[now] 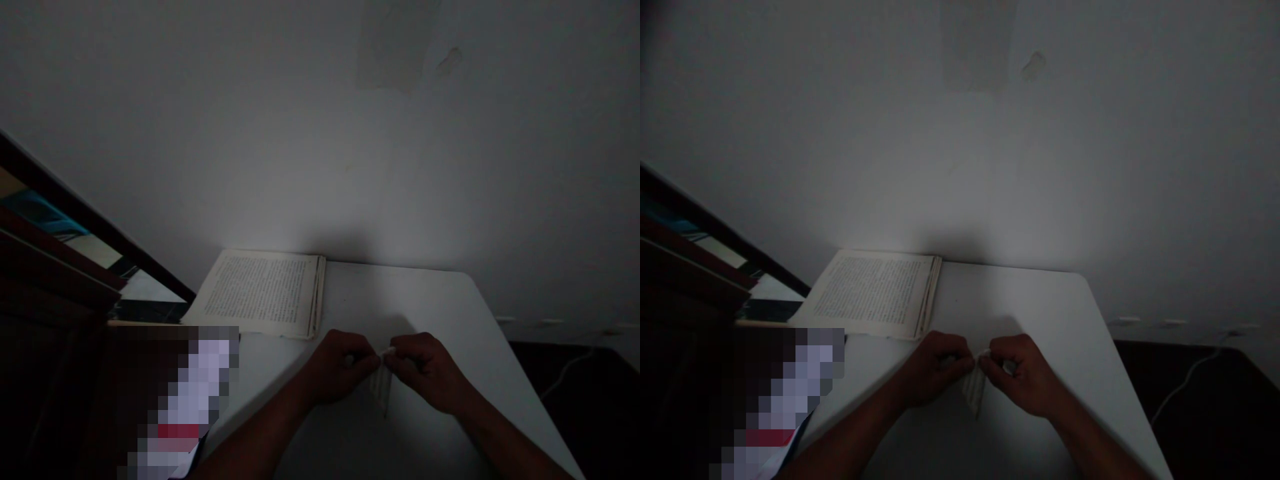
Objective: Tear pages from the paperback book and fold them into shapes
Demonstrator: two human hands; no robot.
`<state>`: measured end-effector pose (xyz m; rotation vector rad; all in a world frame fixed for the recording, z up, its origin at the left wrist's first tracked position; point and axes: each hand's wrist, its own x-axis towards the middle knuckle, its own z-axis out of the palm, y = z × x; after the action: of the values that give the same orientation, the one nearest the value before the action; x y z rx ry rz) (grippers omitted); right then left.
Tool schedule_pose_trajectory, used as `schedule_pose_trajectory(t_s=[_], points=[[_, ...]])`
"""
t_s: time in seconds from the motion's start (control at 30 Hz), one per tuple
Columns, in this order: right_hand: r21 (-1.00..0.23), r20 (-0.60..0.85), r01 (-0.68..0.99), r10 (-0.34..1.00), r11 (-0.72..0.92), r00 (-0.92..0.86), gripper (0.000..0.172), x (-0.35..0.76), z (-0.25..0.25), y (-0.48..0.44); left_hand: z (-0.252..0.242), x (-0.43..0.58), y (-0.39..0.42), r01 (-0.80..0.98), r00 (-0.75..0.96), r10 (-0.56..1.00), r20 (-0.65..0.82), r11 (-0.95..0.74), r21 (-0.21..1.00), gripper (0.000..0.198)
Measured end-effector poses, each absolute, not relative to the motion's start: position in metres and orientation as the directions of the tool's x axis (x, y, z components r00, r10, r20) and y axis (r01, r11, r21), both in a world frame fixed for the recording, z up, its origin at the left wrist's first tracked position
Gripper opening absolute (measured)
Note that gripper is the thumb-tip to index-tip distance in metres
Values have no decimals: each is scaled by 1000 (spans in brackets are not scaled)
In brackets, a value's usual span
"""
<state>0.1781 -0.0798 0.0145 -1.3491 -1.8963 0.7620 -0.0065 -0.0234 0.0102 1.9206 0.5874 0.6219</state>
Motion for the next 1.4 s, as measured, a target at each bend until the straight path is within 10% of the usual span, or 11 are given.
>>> schedule_pose_trajectory(t_s=[1.4], points=[[-914, 153, 350, 973, 206, -175, 35, 177, 15, -79, 12, -7, -25, 103, 677, 710, 192, -350, 931, 38]])
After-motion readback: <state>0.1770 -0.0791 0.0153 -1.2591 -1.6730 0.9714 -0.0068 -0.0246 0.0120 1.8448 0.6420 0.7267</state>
